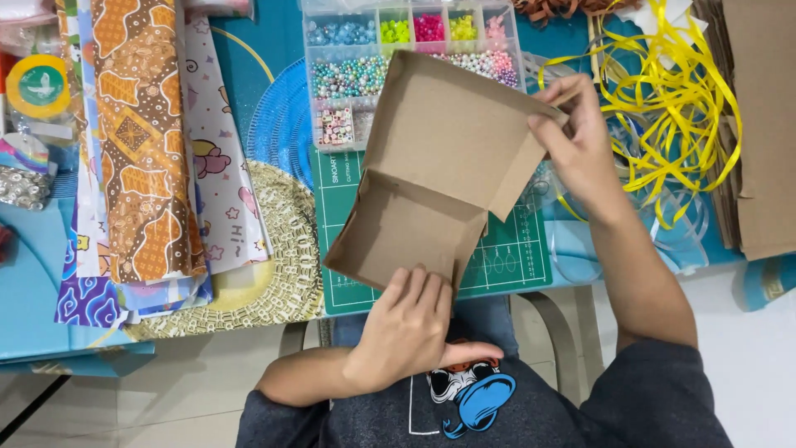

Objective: Assembling a small cardboard box and filling it with shredded paper and decorative beads.

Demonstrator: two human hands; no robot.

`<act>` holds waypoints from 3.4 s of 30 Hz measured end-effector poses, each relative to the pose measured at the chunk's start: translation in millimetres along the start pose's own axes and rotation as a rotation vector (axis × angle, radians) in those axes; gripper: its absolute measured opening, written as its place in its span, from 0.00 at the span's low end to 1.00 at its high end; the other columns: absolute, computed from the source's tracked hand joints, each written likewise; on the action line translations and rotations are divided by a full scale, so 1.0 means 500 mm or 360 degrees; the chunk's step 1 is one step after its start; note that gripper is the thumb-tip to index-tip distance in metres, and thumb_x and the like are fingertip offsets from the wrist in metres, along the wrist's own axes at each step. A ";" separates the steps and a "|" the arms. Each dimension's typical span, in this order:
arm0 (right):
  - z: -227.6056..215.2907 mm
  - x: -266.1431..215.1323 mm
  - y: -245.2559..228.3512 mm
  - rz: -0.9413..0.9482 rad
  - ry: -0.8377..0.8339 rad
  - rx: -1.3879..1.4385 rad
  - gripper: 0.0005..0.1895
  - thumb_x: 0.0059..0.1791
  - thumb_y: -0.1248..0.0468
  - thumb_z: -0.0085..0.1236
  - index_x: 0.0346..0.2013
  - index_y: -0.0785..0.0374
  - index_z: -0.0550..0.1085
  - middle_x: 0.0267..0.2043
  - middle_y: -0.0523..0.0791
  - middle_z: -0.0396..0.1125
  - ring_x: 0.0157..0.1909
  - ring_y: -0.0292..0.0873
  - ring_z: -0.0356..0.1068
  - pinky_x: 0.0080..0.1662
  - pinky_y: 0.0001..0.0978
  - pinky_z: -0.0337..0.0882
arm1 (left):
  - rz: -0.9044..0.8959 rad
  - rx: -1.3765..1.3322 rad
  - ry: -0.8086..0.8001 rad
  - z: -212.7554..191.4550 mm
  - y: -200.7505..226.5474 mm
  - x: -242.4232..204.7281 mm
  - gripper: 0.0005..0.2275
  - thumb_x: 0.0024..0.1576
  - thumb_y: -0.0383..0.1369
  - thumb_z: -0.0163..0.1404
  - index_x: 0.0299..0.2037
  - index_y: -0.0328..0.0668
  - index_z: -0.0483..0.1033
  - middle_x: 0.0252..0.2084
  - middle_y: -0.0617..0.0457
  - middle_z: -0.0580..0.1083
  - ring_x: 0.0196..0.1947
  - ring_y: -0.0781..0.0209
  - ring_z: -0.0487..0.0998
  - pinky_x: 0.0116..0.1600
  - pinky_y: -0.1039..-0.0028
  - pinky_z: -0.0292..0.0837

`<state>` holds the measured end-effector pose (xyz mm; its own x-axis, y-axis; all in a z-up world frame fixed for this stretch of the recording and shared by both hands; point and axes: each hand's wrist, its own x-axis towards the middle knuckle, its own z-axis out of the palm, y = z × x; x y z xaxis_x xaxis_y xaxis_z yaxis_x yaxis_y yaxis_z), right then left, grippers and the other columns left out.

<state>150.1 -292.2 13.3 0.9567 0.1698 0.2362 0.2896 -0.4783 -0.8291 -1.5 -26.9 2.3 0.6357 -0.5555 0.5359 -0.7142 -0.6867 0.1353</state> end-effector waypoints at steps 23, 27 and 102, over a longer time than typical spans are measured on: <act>0.101 -0.234 -0.025 -0.0848 0.0137 -0.1242 0.04 0.50 0.50 0.65 0.38 0.40 0.81 0.56 0.37 0.71 0.61 0.45 0.70 0.68 0.55 0.51 | -0.0112 -0.0271 0.0002 0.033 -0.084 -0.041 0.04 0.65 0.29 0.49 0.44 0.46 0.78 0.36 0.55 0.75 0.39 0.60 0.77 0.56 0.66 0.63; 0.094 -0.235 -0.005 -0.0547 0.0171 -0.1016 0.07 0.51 0.52 0.64 0.33 0.49 0.79 0.52 0.36 0.70 0.60 0.48 0.70 0.68 0.56 0.57 | -0.0087 -0.0334 0.0003 -0.003 -0.095 -0.033 0.06 0.66 0.29 0.45 0.41 0.46 0.77 0.37 0.56 0.75 0.40 0.61 0.76 0.56 0.68 0.64; 0.210 -0.284 0.048 -0.1707 0.0987 -0.1422 0.09 0.47 0.54 0.70 0.24 0.34 0.78 0.40 0.22 0.76 0.50 0.35 0.61 0.75 0.53 0.32 | -0.0114 -0.0784 -0.0201 0.008 -0.108 0.067 0.04 0.53 0.22 0.58 0.36 0.37 0.78 0.28 0.43 0.79 0.32 0.48 0.82 0.56 0.62 0.67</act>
<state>18.4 -237.1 -93.1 0.0861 0.4960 0.8641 0.5356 -0.7543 0.3797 59.7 -10.3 9.5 0.6967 -0.5885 0.4101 -0.7015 -0.4395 0.5610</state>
